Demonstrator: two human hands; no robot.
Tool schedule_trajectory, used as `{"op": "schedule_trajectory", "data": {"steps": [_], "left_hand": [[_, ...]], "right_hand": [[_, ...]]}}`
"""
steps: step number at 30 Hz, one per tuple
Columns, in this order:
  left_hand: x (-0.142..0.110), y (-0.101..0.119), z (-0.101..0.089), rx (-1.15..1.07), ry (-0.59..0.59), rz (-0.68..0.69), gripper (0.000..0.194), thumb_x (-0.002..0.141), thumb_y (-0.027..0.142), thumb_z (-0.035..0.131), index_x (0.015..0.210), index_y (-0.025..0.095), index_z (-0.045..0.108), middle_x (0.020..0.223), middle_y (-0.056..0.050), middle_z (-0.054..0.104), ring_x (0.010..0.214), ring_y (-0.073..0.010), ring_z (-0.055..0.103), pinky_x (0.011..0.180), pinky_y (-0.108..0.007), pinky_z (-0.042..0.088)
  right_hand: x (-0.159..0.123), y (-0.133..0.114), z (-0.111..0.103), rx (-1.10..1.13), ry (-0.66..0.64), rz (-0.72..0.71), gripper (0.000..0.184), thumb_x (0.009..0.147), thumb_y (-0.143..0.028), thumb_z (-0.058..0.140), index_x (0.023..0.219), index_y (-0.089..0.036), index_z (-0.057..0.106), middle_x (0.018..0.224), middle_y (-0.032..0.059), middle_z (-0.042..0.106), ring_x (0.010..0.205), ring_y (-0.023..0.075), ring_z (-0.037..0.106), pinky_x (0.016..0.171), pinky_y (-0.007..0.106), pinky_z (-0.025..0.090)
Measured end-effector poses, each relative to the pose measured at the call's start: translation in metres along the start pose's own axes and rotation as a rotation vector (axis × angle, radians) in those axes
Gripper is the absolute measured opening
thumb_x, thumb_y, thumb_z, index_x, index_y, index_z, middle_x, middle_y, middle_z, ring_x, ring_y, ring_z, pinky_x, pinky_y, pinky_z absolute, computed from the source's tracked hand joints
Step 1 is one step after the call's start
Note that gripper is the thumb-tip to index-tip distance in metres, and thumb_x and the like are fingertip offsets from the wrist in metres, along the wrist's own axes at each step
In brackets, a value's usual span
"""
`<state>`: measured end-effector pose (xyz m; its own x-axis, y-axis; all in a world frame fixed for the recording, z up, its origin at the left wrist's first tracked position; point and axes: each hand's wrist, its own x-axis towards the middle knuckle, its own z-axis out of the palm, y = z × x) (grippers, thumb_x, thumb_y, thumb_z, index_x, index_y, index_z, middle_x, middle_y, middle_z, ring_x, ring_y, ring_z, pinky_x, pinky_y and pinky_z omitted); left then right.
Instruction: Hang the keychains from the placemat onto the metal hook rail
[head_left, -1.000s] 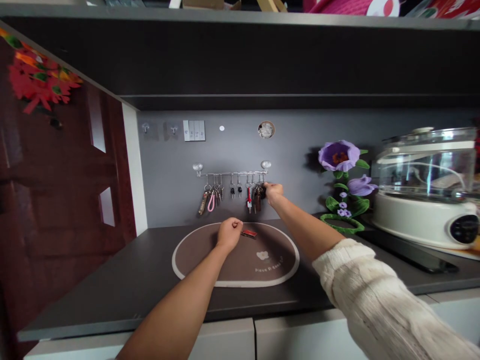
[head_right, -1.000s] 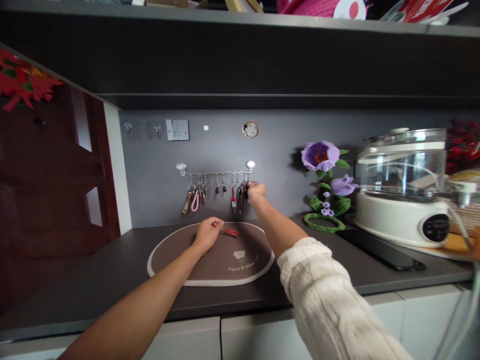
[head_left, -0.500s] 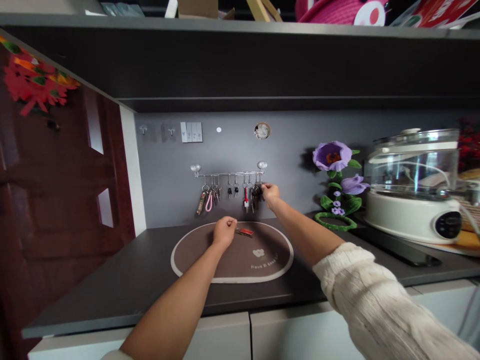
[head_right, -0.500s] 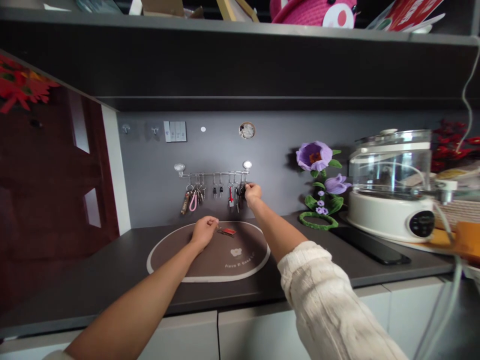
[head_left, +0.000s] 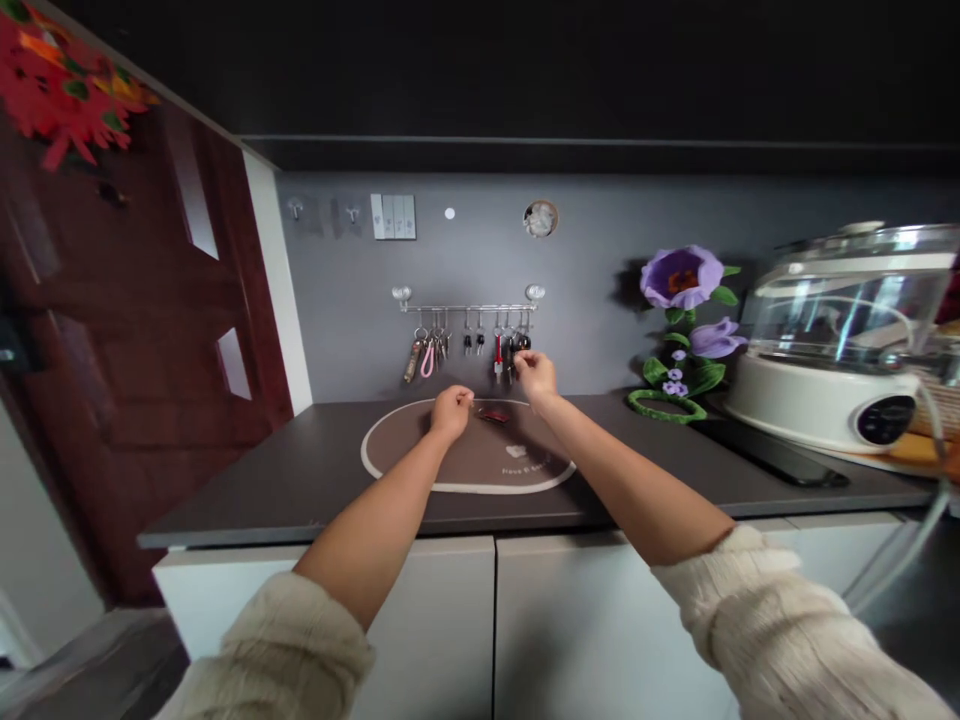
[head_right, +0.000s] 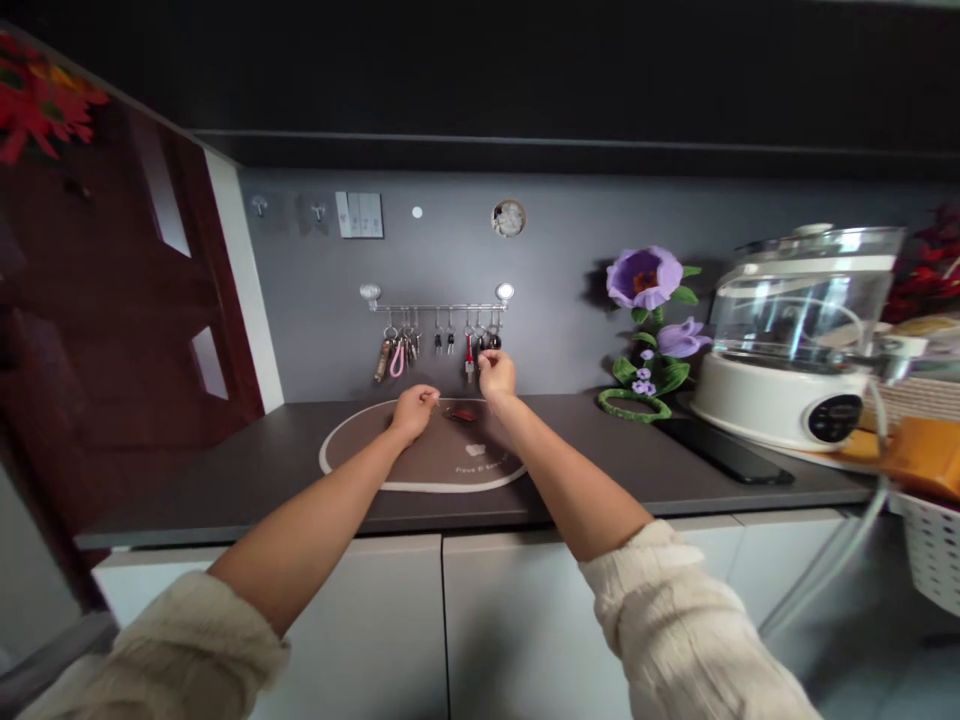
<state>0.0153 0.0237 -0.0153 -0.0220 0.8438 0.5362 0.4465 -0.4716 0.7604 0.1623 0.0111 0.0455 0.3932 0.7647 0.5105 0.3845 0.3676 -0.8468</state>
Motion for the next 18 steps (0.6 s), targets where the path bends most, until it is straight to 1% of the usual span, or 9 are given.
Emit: {"op": "schedule_trajectory", "data": {"steps": [4, 6, 9, 12, 14, 16, 18], "left_hand": [[-0.001, -0.001, -0.002, 0.055, -0.031, 0.012, 0.015, 0.074, 0.015, 0.049, 0.079, 0.013, 0.062, 0.078, -0.005, 0.064, 0.072, -0.0114, 0.056, 0.07, -0.023, 0.042], [-0.001, -0.002, -0.002, 0.084, -0.053, 0.02, 0.015, 0.074, 0.015, 0.049, 0.079, 0.013, 0.063, 0.08, -0.005, 0.064, 0.074, -0.0116, 0.056, 0.072, -0.023, 0.042], [-0.001, -0.004, -0.001, 0.132, -0.085, 0.018, 0.014, 0.072, 0.015, 0.051, 0.08, 0.014, 0.063, 0.08, -0.005, 0.064, 0.074, -0.012, 0.056, 0.072, -0.024, 0.042], [-0.002, -0.006, 0.0, 0.186, -0.108, -0.012, 0.014, 0.071, 0.017, 0.054, 0.081, 0.014, 0.064, 0.08, -0.005, 0.065, 0.072, -0.0123, 0.056, 0.07, -0.024, 0.041], [-0.002, -0.007, 0.0, 0.217, -0.129, -0.023, 0.015, 0.071, 0.018, 0.055, 0.082, 0.015, 0.064, 0.081, -0.006, 0.065, 0.071, -0.0127, 0.056, 0.07, -0.024, 0.041], [-0.001, -0.007, 0.001, 0.242, -0.156, -0.02, 0.016, 0.071, 0.02, 0.055, 0.083, 0.015, 0.065, 0.082, -0.006, 0.065, 0.072, -0.0132, 0.056, 0.069, -0.024, 0.041], [-0.001, -0.008, 0.002, 0.269, -0.187, -0.013, 0.017, 0.071, 0.022, 0.055, 0.083, 0.016, 0.065, 0.083, -0.006, 0.066, 0.072, -0.0137, 0.056, 0.069, -0.024, 0.041]], "right_hand": [[-0.024, 0.02, 0.001, -0.044, -0.102, -0.06, 0.018, 0.072, -0.02, 0.048, 0.083, -0.012, 0.06, 0.084, 0.0045, 0.063, 0.074, 0.0101, 0.055, 0.072, 0.021, 0.04], [-0.029, 0.03, 0.0, -0.135, -0.169, -0.087, 0.015, 0.071, -0.02, 0.05, 0.078, -0.014, 0.062, 0.08, 0.0031, 0.064, 0.071, 0.0104, 0.055, 0.072, 0.021, 0.04], [-0.031, 0.039, -0.002, -0.331, -0.262, -0.126, 0.013, 0.071, -0.018, 0.051, 0.075, -0.015, 0.063, 0.076, 0.0021, 0.064, 0.069, 0.0107, 0.056, 0.07, 0.021, 0.039], [-0.029, 0.043, -0.001, -0.522, -0.33, -0.167, 0.013, 0.07, -0.017, 0.055, 0.078, -0.017, 0.065, 0.078, 0.0032, 0.065, 0.072, 0.0124, 0.056, 0.069, 0.021, 0.039], [-0.029, 0.043, 0.001, -0.615, -0.387, -0.194, 0.013, 0.07, -0.019, 0.057, 0.078, -0.018, 0.066, 0.078, 0.0042, 0.065, 0.072, 0.014, 0.057, 0.067, 0.021, 0.038], [-0.03, 0.042, 0.002, -0.68, -0.448, -0.217, 0.013, 0.071, -0.022, 0.056, 0.078, -0.018, 0.068, 0.076, 0.0042, 0.066, 0.071, 0.0145, 0.057, 0.065, 0.021, 0.038], [-0.031, 0.041, 0.003, -0.715, -0.482, -0.232, 0.014, 0.072, -0.022, 0.056, 0.078, -0.019, 0.068, 0.075, 0.0038, 0.066, 0.07, 0.0143, 0.056, 0.063, 0.02, 0.037]]}}
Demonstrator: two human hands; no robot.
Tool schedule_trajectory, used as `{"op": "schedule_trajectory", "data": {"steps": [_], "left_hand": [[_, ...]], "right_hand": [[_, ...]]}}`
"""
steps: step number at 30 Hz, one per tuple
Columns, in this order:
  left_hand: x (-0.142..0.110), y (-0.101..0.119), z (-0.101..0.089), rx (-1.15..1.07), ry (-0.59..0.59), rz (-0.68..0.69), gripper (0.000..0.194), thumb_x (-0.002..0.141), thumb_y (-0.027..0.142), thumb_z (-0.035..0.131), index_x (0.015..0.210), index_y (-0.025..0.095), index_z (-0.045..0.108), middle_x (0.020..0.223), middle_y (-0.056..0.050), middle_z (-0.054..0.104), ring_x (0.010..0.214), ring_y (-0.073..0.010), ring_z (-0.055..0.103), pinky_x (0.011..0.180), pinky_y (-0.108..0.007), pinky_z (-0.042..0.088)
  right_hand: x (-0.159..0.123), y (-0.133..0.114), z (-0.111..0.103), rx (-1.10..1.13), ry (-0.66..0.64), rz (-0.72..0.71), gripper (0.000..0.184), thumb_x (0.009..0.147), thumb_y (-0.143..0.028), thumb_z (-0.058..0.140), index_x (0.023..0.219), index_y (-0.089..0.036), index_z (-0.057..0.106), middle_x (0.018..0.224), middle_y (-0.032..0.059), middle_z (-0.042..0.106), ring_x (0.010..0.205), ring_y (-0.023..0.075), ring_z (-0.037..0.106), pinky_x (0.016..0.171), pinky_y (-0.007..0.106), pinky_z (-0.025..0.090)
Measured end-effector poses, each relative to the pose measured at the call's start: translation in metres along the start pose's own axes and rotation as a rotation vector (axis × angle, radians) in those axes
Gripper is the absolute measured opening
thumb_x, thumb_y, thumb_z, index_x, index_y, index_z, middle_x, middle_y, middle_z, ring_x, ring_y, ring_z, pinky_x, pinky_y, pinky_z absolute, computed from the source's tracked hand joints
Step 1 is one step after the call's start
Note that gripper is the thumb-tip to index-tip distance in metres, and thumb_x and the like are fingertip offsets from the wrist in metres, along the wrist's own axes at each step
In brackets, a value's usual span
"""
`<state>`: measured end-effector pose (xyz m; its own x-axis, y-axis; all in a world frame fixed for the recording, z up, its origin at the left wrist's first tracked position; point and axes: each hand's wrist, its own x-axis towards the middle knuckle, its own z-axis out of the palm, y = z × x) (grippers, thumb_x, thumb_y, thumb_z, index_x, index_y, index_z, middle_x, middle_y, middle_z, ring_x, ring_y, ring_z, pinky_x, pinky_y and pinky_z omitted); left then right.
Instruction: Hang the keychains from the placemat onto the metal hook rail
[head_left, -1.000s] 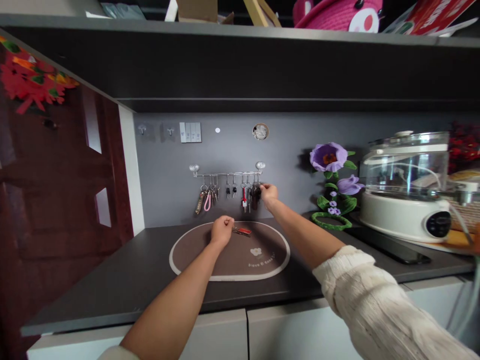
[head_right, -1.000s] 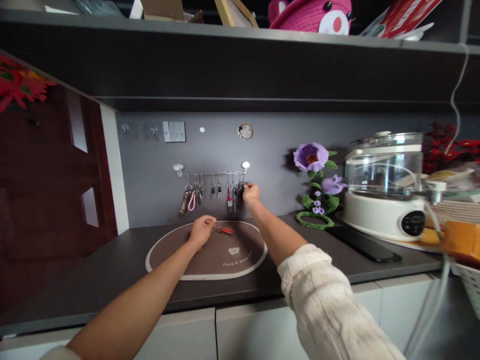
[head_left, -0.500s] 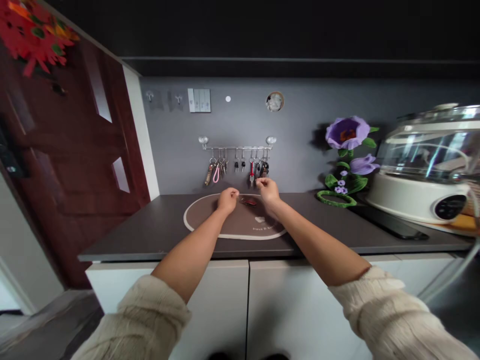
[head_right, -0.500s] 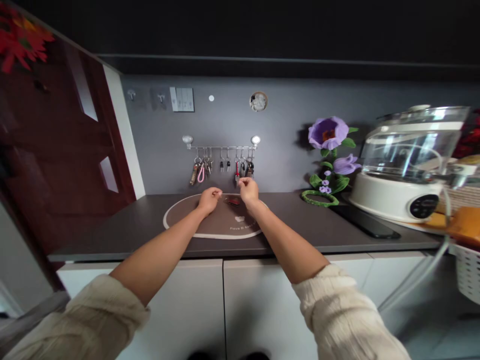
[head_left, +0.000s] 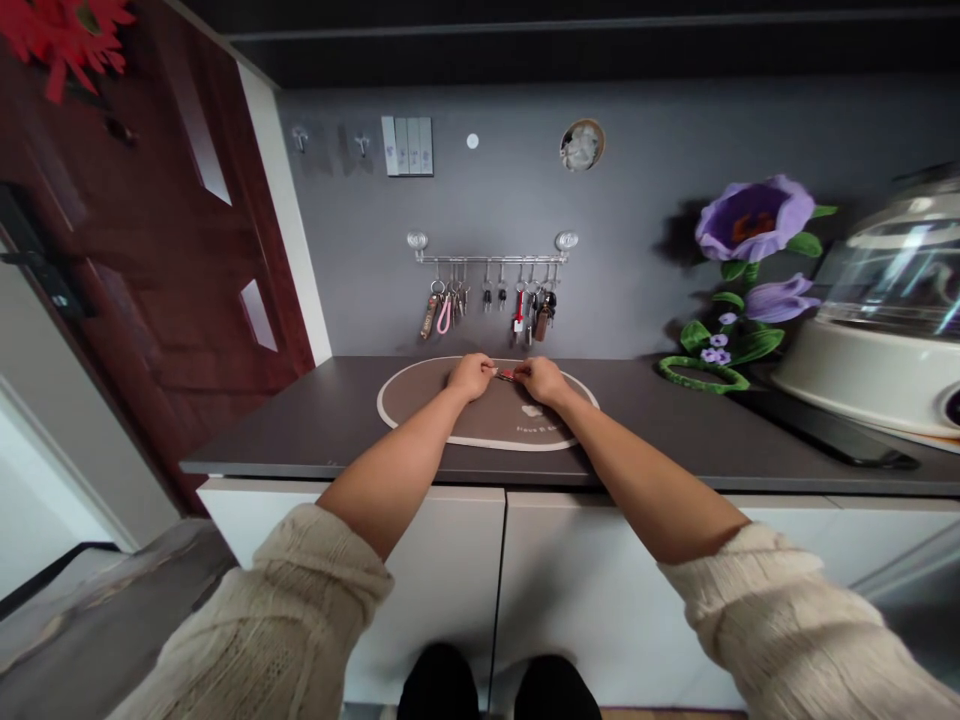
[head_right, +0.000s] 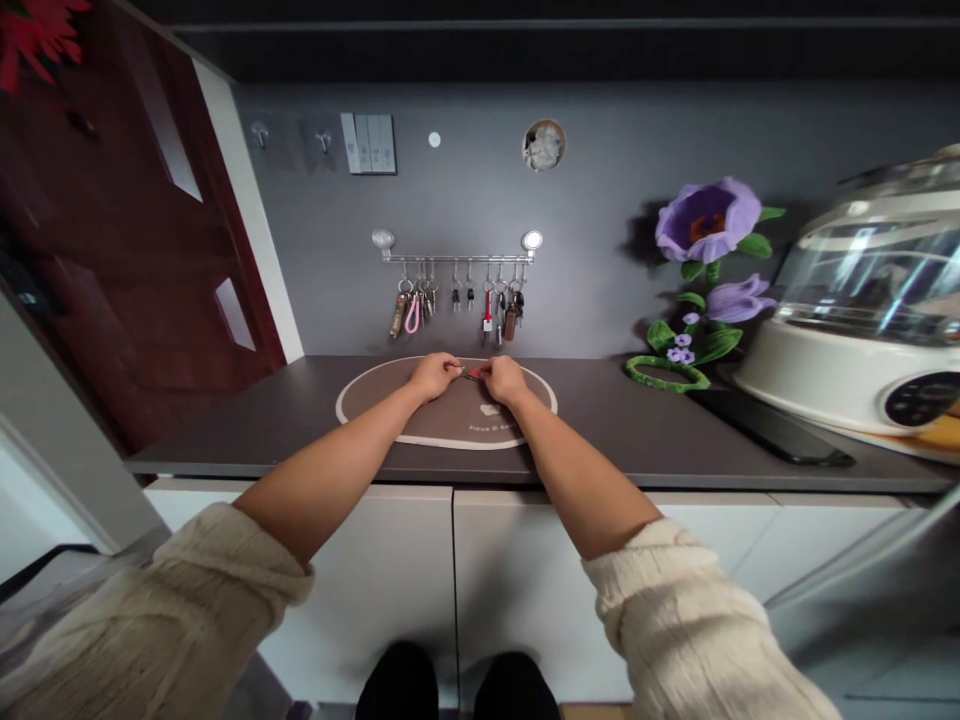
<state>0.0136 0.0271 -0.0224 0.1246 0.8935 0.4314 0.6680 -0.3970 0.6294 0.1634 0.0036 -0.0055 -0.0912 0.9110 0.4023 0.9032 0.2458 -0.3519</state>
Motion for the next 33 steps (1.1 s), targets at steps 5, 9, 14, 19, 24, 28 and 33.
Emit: {"op": "schedule_trajectory", "data": {"steps": [5, 9, 14, 19, 24, 28, 33], "left_hand": [[0.0, 0.002, 0.0, 0.076, -0.045, 0.05, 0.017, 0.072, 0.024, 0.054, 0.081, 0.017, 0.067, 0.082, -0.006, 0.066, 0.072, -0.0146, 0.055, 0.069, -0.025, 0.04], [-0.001, 0.003, -0.001, 0.101, -0.059, 0.092, 0.015, 0.071, 0.023, 0.054, 0.078, 0.017, 0.066, 0.078, -0.005, 0.065, 0.07, -0.0142, 0.054, 0.069, -0.025, 0.04], [-0.001, 0.004, -0.001, 0.102, -0.043, 0.072, 0.013, 0.072, 0.021, 0.054, 0.076, 0.017, 0.065, 0.078, -0.004, 0.065, 0.07, -0.013, 0.053, 0.071, -0.024, 0.039], [-0.003, 0.01, -0.005, 0.089, 0.006, 0.092, 0.012, 0.073, 0.019, 0.051, 0.075, 0.017, 0.063, 0.077, -0.003, 0.063, 0.071, -0.0131, 0.052, 0.07, -0.024, 0.038], [-0.004, 0.013, -0.006, 0.037, 0.061, 0.157, 0.014, 0.075, 0.016, 0.048, 0.075, 0.017, 0.062, 0.075, -0.003, 0.063, 0.07, -0.0128, 0.052, 0.068, -0.023, 0.038], [-0.004, 0.017, -0.008, -0.027, 0.104, 0.193, 0.014, 0.074, 0.015, 0.048, 0.074, 0.016, 0.061, 0.074, -0.002, 0.062, 0.07, -0.0123, 0.052, 0.069, -0.022, 0.038], [-0.003, 0.02, -0.009, -0.169, 0.106, 0.181, 0.013, 0.074, 0.014, 0.048, 0.075, 0.014, 0.06, 0.073, -0.001, 0.061, 0.068, -0.0107, 0.052, 0.067, -0.021, 0.039]], "right_hand": [[0.001, -0.002, -0.001, -0.026, -0.015, -0.009, 0.016, 0.073, -0.021, 0.055, 0.08, -0.019, 0.069, 0.077, 0.0038, 0.067, 0.072, 0.0145, 0.057, 0.062, 0.019, 0.036], [0.002, -0.003, 0.0, -0.016, -0.027, -0.028, 0.017, 0.073, -0.02, 0.054, 0.082, -0.018, 0.069, 0.08, 0.0048, 0.067, 0.073, 0.0151, 0.057, 0.062, 0.02, 0.036], [0.002, -0.004, 0.0, 0.045, -0.025, -0.009, 0.017, 0.071, -0.02, 0.055, 0.081, -0.019, 0.069, 0.078, 0.0037, 0.066, 0.071, 0.0143, 0.056, 0.062, 0.02, 0.036], [0.003, -0.002, 0.001, 0.183, 0.014, 0.025, 0.013, 0.066, -0.019, 0.06, 0.077, -0.018, 0.068, 0.07, 0.0011, 0.065, 0.065, 0.0116, 0.055, 0.061, 0.019, 0.037], [0.008, 0.001, 0.004, 0.398, 0.083, 0.068, 0.019, 0.058, -0.016, 0.066, 0.078, -0.016, 0.066, 0.068, 0.0006, 0.063, 0.061, 0.0098, 0.053, 0.06, 0.018, 0.038], [0.01, 0.001, 0.004, 0.616, 0.082, 0.077, 0.031, 0.053, -0.014, 0.067, 0.084, -0.015, 0.064, 0.07, -0.0006, 0.063, 0.059, 0.0084, 0.052, 0.06, 0.018, 0.04], [0.004, -0.005, -0.003, 0.699, 0.039, 0.028, 0.033, 0.057, -0.01, 0.061, 0.09, -0.015, 0.063, 0.076, 0.0007, 0.064, 0.058, 0.0078, 0.052, 0.061, 0.02, 0.042]]}}
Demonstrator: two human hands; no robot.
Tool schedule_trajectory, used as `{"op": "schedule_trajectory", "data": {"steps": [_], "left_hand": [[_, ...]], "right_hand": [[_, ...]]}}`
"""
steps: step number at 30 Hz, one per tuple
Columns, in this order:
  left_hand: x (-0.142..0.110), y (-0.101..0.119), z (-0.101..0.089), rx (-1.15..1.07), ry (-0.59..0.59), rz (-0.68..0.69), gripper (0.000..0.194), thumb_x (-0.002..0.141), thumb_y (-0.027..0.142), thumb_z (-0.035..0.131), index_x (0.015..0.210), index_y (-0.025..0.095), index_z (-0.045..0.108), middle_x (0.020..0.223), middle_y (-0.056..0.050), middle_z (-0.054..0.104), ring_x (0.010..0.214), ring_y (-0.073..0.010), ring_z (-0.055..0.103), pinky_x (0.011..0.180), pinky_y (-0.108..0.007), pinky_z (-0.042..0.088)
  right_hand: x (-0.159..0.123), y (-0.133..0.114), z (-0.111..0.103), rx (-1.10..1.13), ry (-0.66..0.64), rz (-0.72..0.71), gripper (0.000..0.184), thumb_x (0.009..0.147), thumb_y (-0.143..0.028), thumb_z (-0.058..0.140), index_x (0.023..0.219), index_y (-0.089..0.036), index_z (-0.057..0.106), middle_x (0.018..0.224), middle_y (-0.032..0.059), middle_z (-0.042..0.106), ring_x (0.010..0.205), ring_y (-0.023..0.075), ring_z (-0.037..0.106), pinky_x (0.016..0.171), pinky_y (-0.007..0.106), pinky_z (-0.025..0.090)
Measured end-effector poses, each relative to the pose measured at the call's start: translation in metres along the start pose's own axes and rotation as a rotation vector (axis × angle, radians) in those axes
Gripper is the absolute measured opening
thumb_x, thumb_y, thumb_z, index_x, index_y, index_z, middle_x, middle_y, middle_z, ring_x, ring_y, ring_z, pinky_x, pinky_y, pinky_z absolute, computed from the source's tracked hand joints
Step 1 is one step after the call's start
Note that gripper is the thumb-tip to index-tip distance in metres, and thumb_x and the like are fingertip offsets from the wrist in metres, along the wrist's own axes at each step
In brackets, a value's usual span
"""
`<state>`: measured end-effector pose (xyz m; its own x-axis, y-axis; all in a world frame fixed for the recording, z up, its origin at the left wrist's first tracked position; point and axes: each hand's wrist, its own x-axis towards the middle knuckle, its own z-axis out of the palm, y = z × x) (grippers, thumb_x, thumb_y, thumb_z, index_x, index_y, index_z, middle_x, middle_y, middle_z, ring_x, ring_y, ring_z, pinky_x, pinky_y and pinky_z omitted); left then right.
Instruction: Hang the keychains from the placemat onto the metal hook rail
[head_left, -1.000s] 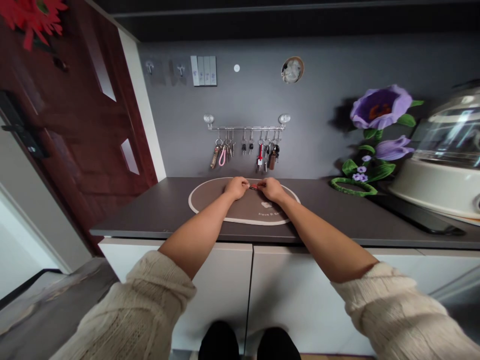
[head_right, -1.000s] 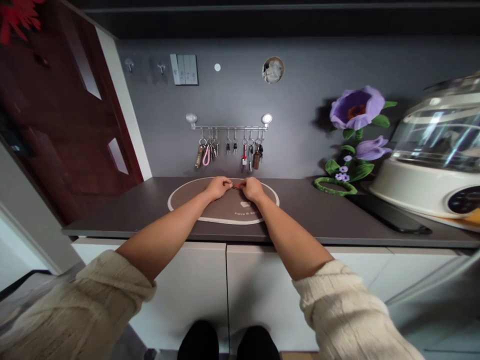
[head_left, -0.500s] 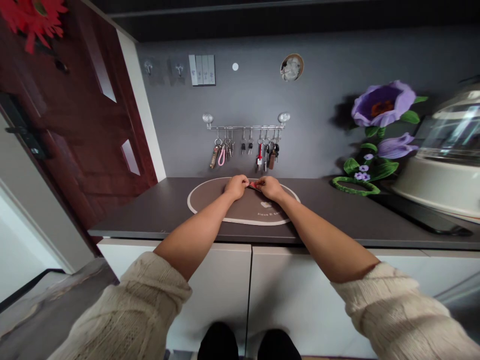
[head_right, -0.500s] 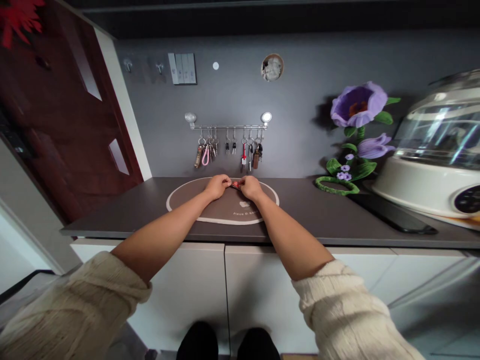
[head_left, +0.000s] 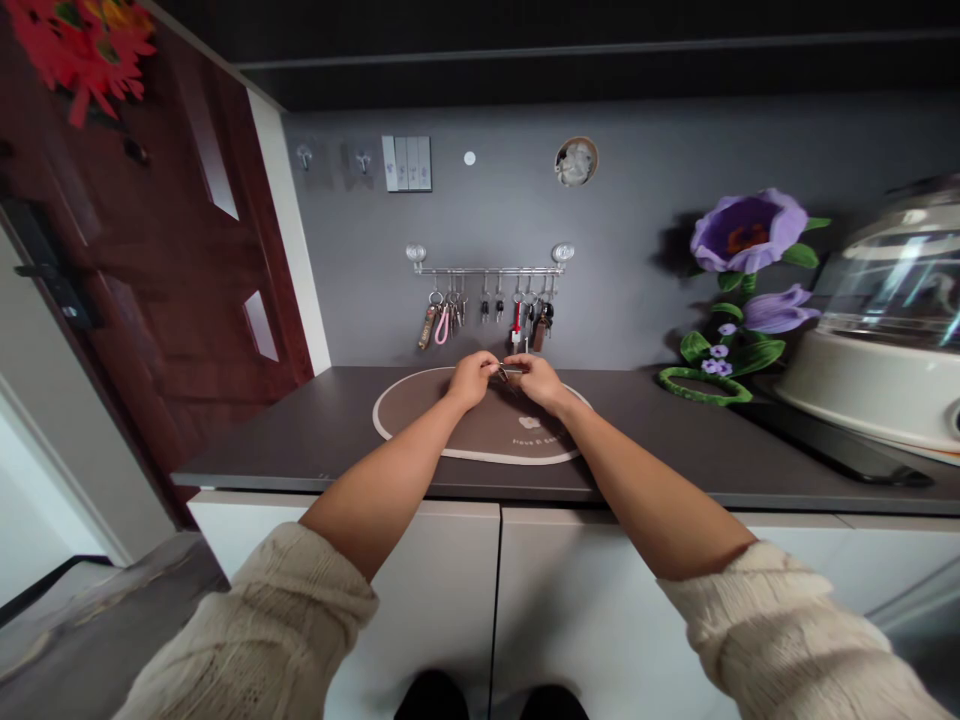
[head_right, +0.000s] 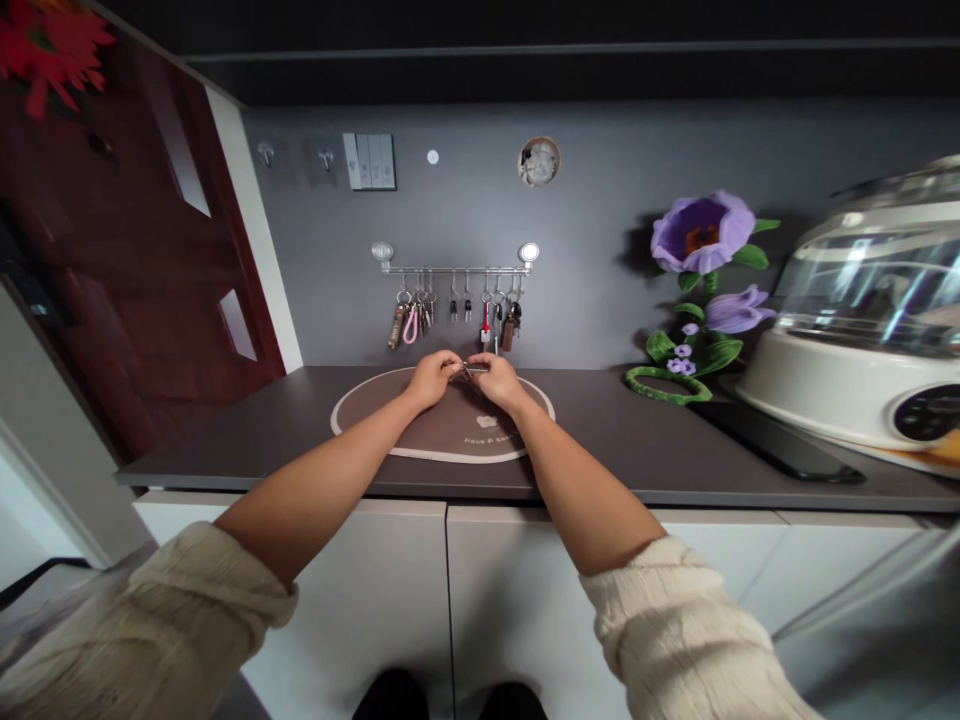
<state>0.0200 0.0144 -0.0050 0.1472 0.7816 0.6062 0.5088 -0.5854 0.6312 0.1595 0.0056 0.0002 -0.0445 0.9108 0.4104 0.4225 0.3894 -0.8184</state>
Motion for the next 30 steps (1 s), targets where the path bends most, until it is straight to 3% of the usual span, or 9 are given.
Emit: {"op": "schedule_trajectory", "data": {"steps": [8, 15, 30], "left_hand": [[0.002, 0.002, -0.001, -0.301, 0.081, -0.046, 0.009, 0.072, 0.015, 0.049, 0.073, 0.013, 0.058, 0.07, 0.0, 0.058, 0.066, -0.0093, 0.05, 0.067, -0.021, 0.039], [0.0, 0.009, -0.005, -0.543, 0.113, -0.162, 0.006, 0.071, 0.013, 0.051, 0.072, 0.013, 0.056, 0.069, 0.0, 0.058, 0.064, -0.0085, 0.05, 0.07, -0.024, 0.04], [0.001, 0.005, -0.003, -0.593, 0.11, -0.185, 0.006, 0.07, 0.016, 0.055, 0.072, 0.012, 0.059, 0.069, -0.001, 0.06, 0.065, -0.009, 0.052, 0.073, -0.025, 0.041]], "right_hand": [[-0.002, -0.007, 0.002, 0.263, -0.091, -0.08, 0.03, 0.059, -0.013, 0.06, 0.089, -0.015, 0.06, 0.087, 0.0029, 0.063, 0.074, 0.0105, 0.055, 0.072, 0.023, 0.042], [-0.001, -0.007, 0.001, 0.365, -0.055, -0.062, 0.026, 0.064, -0.028, 0.06, 0.087, -0.018, 0.061, 0.084, 0.002, 0.063, 0.076, 0.0122, 0.056, 0.078, 0.029, 0.042], [-0.005, -0.012, -0.001, 0.303, -0.025, -0.145, 0.025, 0.06, -0.036, 0.064, 0.073, -0.014, 0.062, 0.073, 0.0022, 0.062, 0.066, 0.0109, 0.053, 0.07, 0.027, 0.041]]}}
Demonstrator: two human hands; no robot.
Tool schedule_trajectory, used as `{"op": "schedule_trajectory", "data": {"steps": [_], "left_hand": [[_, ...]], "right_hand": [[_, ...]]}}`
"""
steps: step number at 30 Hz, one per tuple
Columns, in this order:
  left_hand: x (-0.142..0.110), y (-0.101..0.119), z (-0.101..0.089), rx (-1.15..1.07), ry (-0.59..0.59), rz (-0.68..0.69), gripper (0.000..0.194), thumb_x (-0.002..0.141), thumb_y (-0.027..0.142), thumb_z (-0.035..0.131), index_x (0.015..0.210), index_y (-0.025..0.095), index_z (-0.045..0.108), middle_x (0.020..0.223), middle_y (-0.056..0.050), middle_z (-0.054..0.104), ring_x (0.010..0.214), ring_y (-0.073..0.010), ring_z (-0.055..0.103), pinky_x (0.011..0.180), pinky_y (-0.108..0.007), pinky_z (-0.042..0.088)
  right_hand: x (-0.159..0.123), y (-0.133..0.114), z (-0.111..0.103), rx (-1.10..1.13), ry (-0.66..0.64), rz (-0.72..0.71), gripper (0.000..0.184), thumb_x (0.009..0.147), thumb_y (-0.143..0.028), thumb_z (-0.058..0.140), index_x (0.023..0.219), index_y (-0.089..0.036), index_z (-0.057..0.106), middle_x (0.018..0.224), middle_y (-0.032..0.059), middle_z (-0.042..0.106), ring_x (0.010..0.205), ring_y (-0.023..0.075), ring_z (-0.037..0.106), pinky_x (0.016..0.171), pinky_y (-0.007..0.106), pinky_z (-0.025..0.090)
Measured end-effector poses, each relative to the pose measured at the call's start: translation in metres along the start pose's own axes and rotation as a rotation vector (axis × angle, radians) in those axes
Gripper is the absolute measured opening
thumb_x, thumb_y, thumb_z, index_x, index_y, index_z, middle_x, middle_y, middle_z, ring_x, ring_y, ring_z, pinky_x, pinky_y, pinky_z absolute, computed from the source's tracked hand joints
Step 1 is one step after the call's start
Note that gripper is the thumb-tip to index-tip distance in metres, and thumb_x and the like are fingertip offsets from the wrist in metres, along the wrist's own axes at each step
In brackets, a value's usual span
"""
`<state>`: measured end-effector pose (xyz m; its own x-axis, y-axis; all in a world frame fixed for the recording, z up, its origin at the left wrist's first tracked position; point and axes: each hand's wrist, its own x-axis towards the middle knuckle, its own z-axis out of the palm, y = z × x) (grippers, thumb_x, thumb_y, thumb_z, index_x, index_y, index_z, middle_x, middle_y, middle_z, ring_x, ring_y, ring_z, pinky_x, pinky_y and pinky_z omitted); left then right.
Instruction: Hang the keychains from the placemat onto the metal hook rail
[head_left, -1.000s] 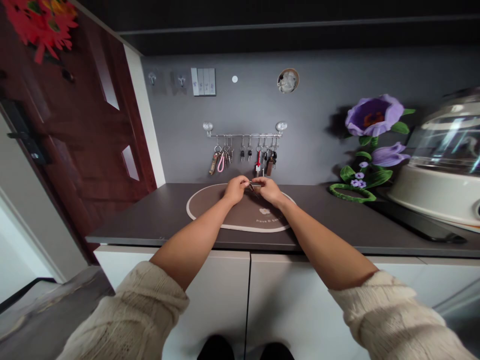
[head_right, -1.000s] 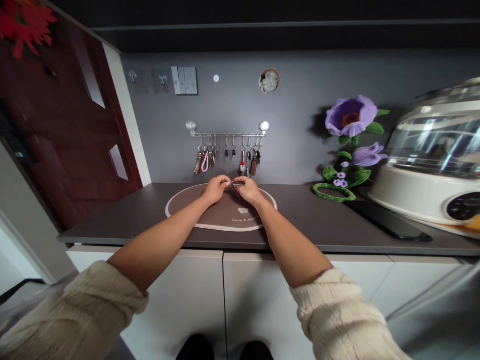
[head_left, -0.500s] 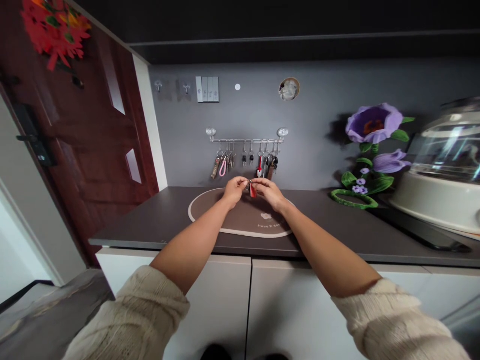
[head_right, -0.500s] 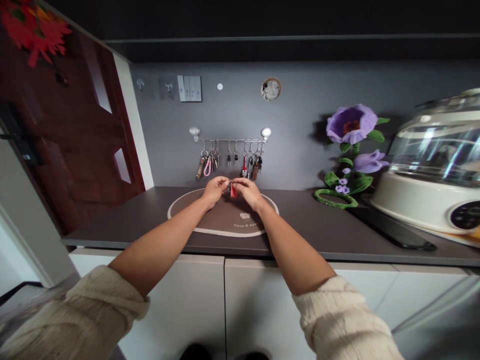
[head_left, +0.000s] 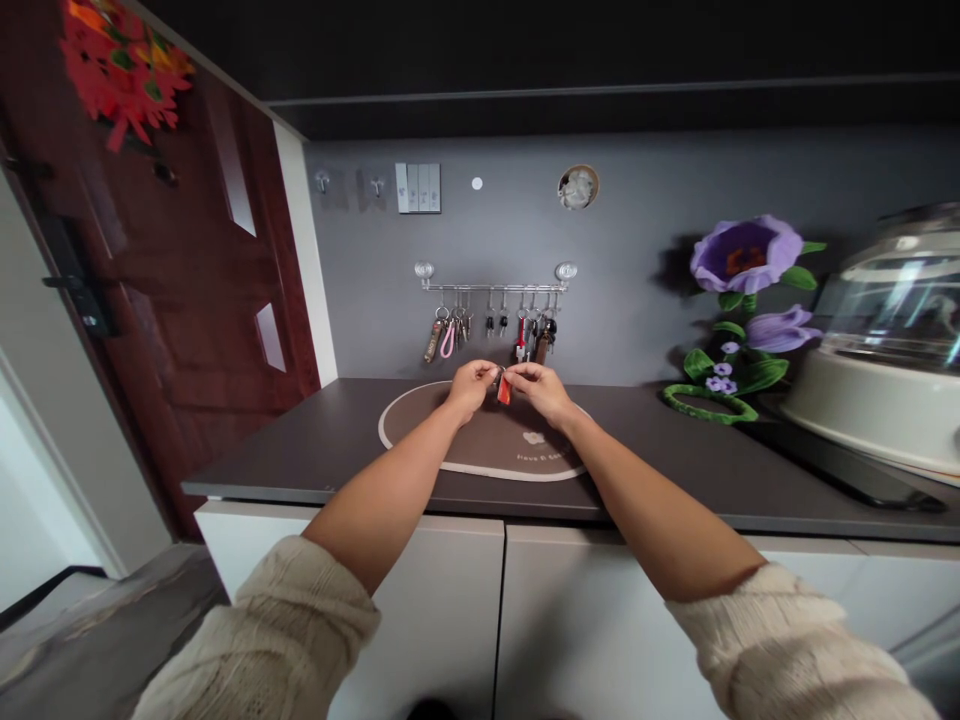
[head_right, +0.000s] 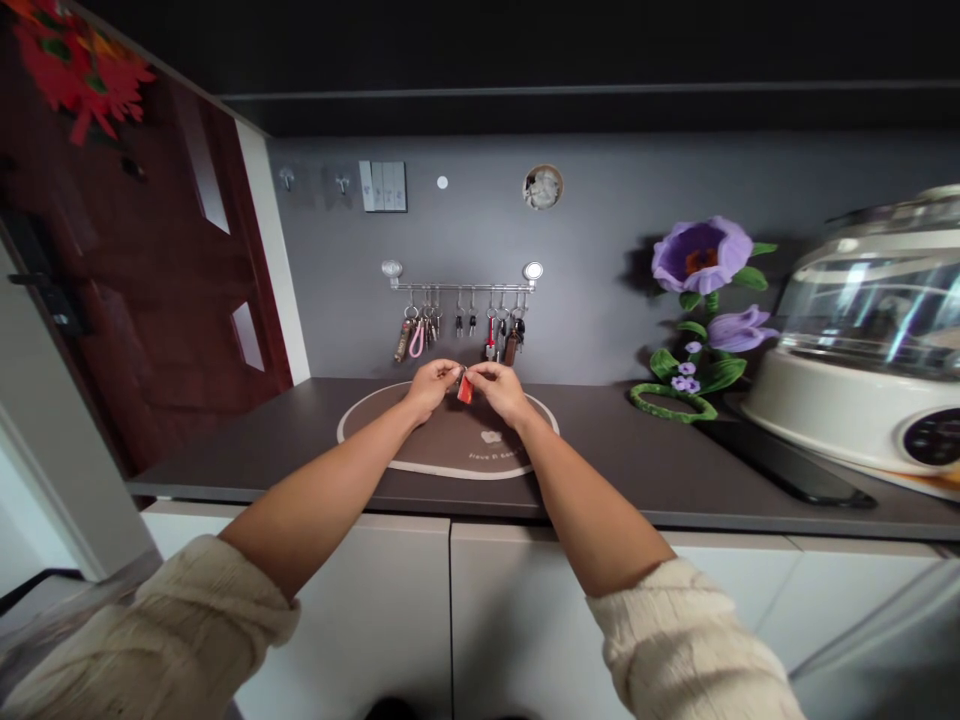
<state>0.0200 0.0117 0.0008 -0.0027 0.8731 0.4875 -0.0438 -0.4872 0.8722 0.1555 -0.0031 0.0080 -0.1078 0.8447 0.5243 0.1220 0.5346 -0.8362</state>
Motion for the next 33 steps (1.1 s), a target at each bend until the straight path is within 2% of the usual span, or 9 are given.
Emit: {"op": "schedule_trajectory", "data": {"steps": [6, 12, 17, 23, 27, 33], "left_hand": [[-0.002, 0.002, 0.001, -0.002, -0.015, -0.011, 0.009, 0.068, 0.019, 0.058, 0.073, 0.012, 0.061, 0.07, -0.002, 0.061, 0.065, -0.0095, 0.052, 0.071, -0.025, 0.041], [-0.006, 0.006, 0.002, -0.011, -0.029, 0.006, 0.013, 0.066, 0.02, 0.06, 0.075, 0.012, 0.063, 0.071, -0.003, 0.062, 0.065, -0.01, 0.052, 0.069, -0.025, 0.04], [-0.007, 0.004, 0.002, 0.029, -0.012, -0.013, 0.016, 0.067, 0.024, 0.059, 0.078, 0.013, 0.064, 0.07, -0.003, 0.062, 0.062, -0.0098, 0.05, 0.066, -0.024, 0.04], [-0.006, -0.006, 0.001, 0.126, -0.021, 0.039, 0.017, 0.067, 0.025, 0.056, 0.075, 0.012, 0.063, 0.065, -0.003, 0.06, 0.059, -0.0099, 0.049, 0.062, -0.023, 0.039], [-0.006, -0.012, 0.001, 0.179, -0.053, 0.051, 0.017, 0.067, 0.028, 0.056, 0.07, 0.013, 0.062, 0.06, -0.001, 0.057, 0.057, -0.0104, 0.048, 0.061, -0.024, 0.038], [-0.006, -0.019, 0.002, 0.241, -0.068, 0.065, 0.019, 0.068, 0.032, 0.054, 0.066, 0.013, 0.06, 0.056, 0.0, 0.055, 0.056, -0.0113, 0.048, 0.06, -0.024, 0.038]], "right_hand": [[0.002, 0.002, -0.002, -0.05, -0.001, -0.072, 0.027, 0.065, -0.04, 0.059, 0.073, -0.014, 0.059, 0.068, 0.0006, 0.059, 0.063, 0.0102, 0.05, 0.066, 0.025, 0.04], [0.002, 0.004, -0.002, -0.052, -0.003, -0.051, 0.028, 0.069, -0.044, 0.053, 0.075, -0.016, 0.052, 0.057, -0.0036, 0.05, 0.05, 0.008, 0.043, 0.053, 0.023, 0.037], [0.001, 0.005, -0.005, -0.027, 0.01, -0.05, 0.026, 0.072, -0.043, 0.049, 0.075, -0.018, 0.047, 0.056, -0.0045, 0.048, 0.048, 0.0081, 0.042, 0.052, 0.022, 0.036], [0.001, 0.003, -0.011, -0.01, 0.079, -0.091, 0.029, 0.071, -0.047, 0.049, 0.071, -0.019, 0.044, 0.057, -0.0043, 0.048, 0.053, 0.0091, 0.044, 0.056, 0.023, 0.037], [0.001, 0.003, -0.017, 0.02, 0.176, -0.085, 0.035, 0.066, -0.052, 0.052, 0.072, -0.018, 0.046, 0.059, -0.0043, 0.047, 0.053, 0.0085, 0.043, 0.056, 0.023, 0.036], [0.014, -0.003, -0.038, 0.048, 0.27, -0.045, 0.036, 0.066, -0.053, 0.051, 0.072, -0.018, 0.044, 0.05, -0.0054, 0.046, 0.046, 0.0078, 0.041, 0.05, 0.022, 0.035]]}}
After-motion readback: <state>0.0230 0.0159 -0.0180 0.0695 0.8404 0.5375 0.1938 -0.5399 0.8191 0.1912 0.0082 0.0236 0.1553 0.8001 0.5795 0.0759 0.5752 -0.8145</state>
